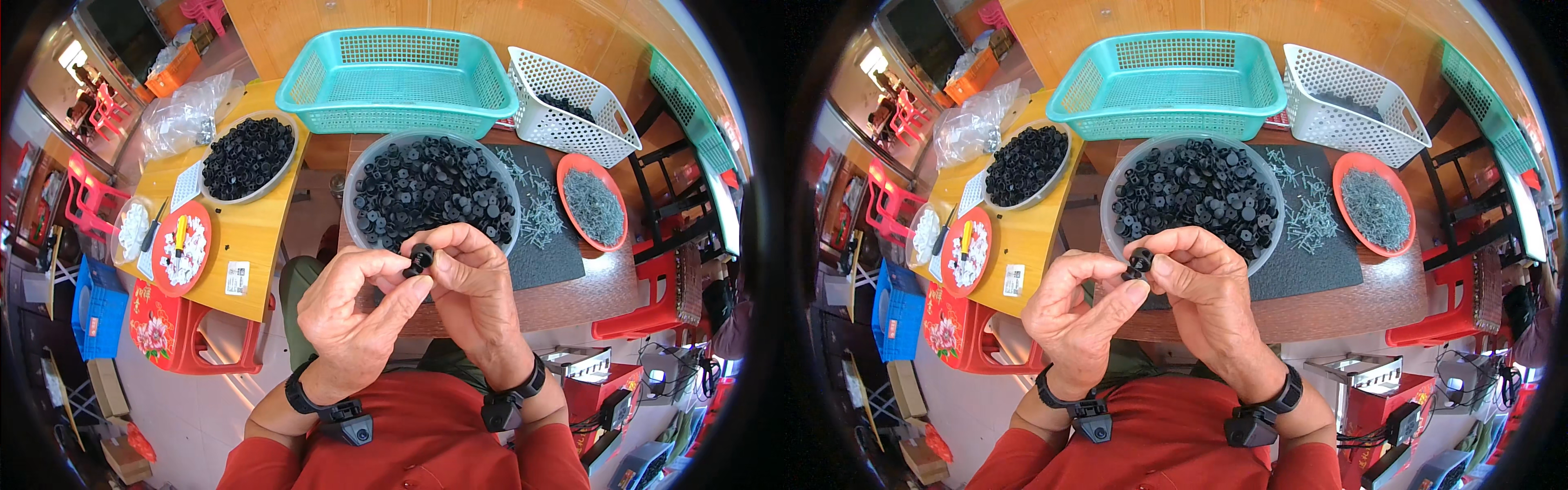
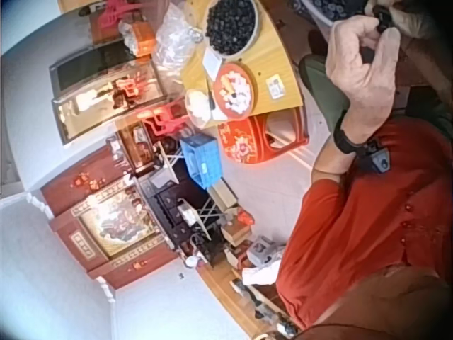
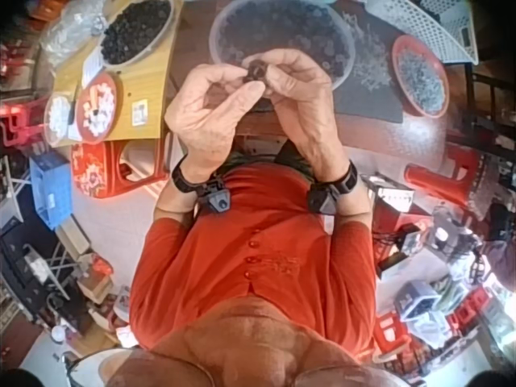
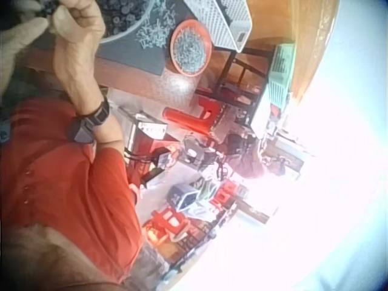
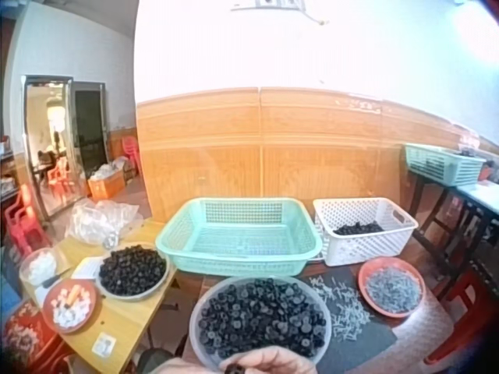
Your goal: Assembling small black plastic components by inserting metal pins into them.
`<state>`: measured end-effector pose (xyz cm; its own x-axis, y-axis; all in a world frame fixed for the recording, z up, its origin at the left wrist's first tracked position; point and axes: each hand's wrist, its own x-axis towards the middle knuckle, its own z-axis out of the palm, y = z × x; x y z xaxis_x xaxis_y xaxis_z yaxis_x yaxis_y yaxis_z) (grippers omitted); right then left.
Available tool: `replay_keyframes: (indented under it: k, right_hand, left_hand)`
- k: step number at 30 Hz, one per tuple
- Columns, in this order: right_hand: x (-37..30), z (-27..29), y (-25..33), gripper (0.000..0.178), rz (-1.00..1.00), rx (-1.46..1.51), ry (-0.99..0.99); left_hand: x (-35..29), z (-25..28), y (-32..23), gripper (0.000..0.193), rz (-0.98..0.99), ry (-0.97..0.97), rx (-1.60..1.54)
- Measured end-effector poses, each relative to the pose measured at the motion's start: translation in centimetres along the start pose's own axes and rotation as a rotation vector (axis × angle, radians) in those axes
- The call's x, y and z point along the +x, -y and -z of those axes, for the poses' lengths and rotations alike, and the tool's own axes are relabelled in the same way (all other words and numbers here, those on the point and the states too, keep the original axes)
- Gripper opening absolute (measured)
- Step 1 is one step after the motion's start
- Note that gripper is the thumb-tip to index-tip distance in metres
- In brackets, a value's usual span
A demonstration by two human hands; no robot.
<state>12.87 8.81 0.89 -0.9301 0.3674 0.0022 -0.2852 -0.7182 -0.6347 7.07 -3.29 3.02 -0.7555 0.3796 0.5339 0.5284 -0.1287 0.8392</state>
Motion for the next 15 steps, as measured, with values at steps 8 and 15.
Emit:
replay_keyframes:
  k: [8,15]
  right_hand:
    - [0.05,0.09,-0.09,0.016,0.007,-0.003,-0.001]
    - [0.10,0.24,-0.12,0.016,0.002,-0.016,-0.009]
  left_hand:
    - [-0.09,-0.03,0.40,0.018,-0.002,0.003,0.013]
    - [-0.16,-0.04,0.51,0.018,0.020,0.001,0.006]
